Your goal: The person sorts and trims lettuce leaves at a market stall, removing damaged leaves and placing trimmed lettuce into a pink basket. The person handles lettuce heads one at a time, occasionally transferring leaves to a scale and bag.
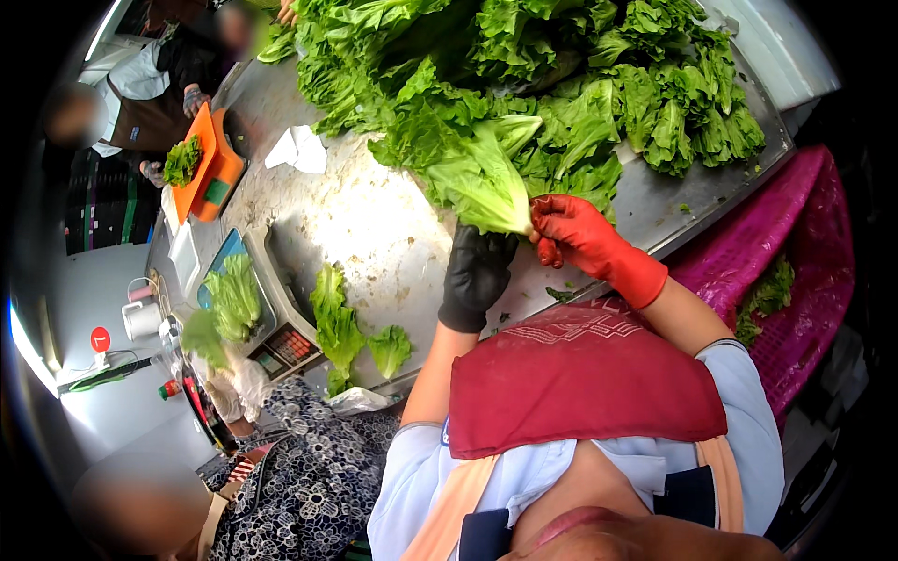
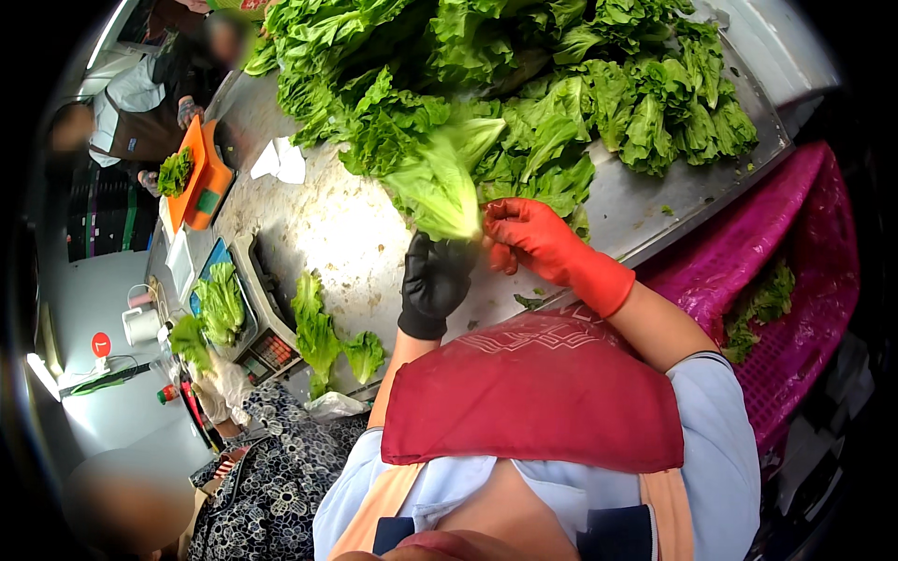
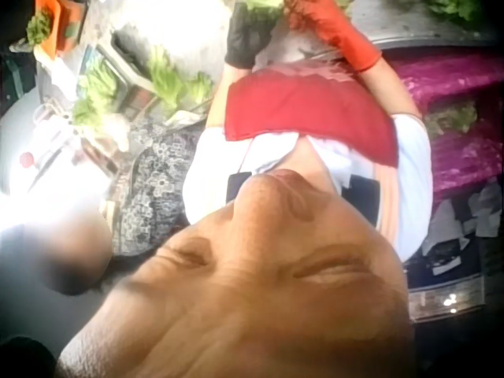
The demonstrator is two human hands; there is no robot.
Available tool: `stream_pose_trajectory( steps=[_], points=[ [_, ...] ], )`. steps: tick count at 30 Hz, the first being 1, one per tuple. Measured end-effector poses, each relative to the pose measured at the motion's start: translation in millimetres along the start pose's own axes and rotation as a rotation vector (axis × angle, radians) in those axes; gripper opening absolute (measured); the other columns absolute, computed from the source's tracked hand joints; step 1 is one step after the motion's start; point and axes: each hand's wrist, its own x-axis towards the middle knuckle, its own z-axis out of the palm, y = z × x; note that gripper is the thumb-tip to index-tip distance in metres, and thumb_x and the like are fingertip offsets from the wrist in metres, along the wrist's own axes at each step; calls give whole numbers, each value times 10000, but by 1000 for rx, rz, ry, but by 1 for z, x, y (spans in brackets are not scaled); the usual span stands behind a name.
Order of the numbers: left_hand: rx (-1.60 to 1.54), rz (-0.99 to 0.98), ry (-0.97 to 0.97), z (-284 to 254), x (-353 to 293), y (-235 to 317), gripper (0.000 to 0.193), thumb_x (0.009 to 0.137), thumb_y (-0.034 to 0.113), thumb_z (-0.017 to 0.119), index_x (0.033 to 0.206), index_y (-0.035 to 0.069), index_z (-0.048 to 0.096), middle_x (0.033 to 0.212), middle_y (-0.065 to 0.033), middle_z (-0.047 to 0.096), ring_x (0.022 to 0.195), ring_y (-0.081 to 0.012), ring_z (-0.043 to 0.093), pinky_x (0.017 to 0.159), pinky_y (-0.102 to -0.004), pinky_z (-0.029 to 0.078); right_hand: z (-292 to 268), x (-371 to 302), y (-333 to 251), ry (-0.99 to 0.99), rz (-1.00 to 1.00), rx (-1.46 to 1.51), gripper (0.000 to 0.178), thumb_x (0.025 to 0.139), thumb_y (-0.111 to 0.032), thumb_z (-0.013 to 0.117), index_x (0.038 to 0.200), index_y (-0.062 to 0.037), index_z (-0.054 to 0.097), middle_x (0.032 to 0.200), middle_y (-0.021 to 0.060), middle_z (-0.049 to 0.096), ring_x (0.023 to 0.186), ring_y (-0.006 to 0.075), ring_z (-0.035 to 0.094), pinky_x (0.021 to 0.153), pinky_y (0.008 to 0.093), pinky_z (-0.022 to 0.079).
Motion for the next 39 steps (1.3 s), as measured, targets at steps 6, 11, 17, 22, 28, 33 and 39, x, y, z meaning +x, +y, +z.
stream_pose_trajectory(
  steps=[6, 11, 17, 22, 28, 33, 39],
  points=[
    [85, -246, -94, 6, 27, 0, 370, 969, 301, 437, 1216, 31, 490, 1080, -126, 610, 988, -259, 571, 880, -385, 434, 2, 7, -4, 54, 198, -486, 195, 907, -206, 553, 951, -16, 563, 895, 147, 680, 525, 161, 627, 414, 258, 463],
    [1470, 561, -278, -11, 24, -4, 346, 805, 0, 515, 1150, 0, 545, 969, -139, 631, 821, -309, 596, 719, -404, 470, 4, 0, -15, 277, 148, -540, 280, 883, -300, 619, 934, -29, 576, 732, 62, 635, 504, 142, 616, 398, 253, 449],
    [1974, 762, -94, -5, 13, -6, 417, 779, -15, 504, 1194, -12, 535, 965, -150, 632, 852, -323, 612, 736, -390, 489, 7, 5, 6, 387, -116, -399, 286, 880, -285, 632, 958, -23, 544, 829, 80, 632, 518, 128, 600, 397, 234, 408],
    [1846, 943, 4, -19, 13, -13, 396, 809, 25, 499, 1201, -30, 517, 940, -128, 638, 821, -273, 617, 740, -367, 501, -1, 8, 10, 371, -311, 205, 333, 913, -317, 573, 1065, -25, 523, 965, 115, 646, 578, 153, 622, 435, 246, 432],
    [1904, 776, -127, -6, 4, -6, 513, 718, -71, 448, 1215, 27, 526, 946, -213, 641, 802, -342, 636, 655, -436, 490, 14, 4, 11, 128, 85, -501, 364, 931, -364, 535, 939, -3, 494, 832, 122, 635, 570, 184, 641, 404, 243, 437],
    [472, 175, -35, 6, -1, -1, 578, 813, -24, 437, 1371, 110, 368, 1268, -100, 517, 1093, -244, 528, 872, -374, 434, 1, -8, 3, -91, 50, -250, 534, 942, -468, 466, 1074, 49, 488, 734, 138, 648, 449, 143, 559, 421, 246, 430],
    [647, 41, -262, 3, 5, -2, 444, 959, 164, 442, 1385, 109, 328, 1266, -61, 494, 1131, -193, 502, 949, -335, 416, 8, -13, -9, -172, 243, -260, 687, 921, -603, 363, 908, 54, 565, 645, 147, 627, 353, 134, 445, 357, 252, 370]
  ],
)
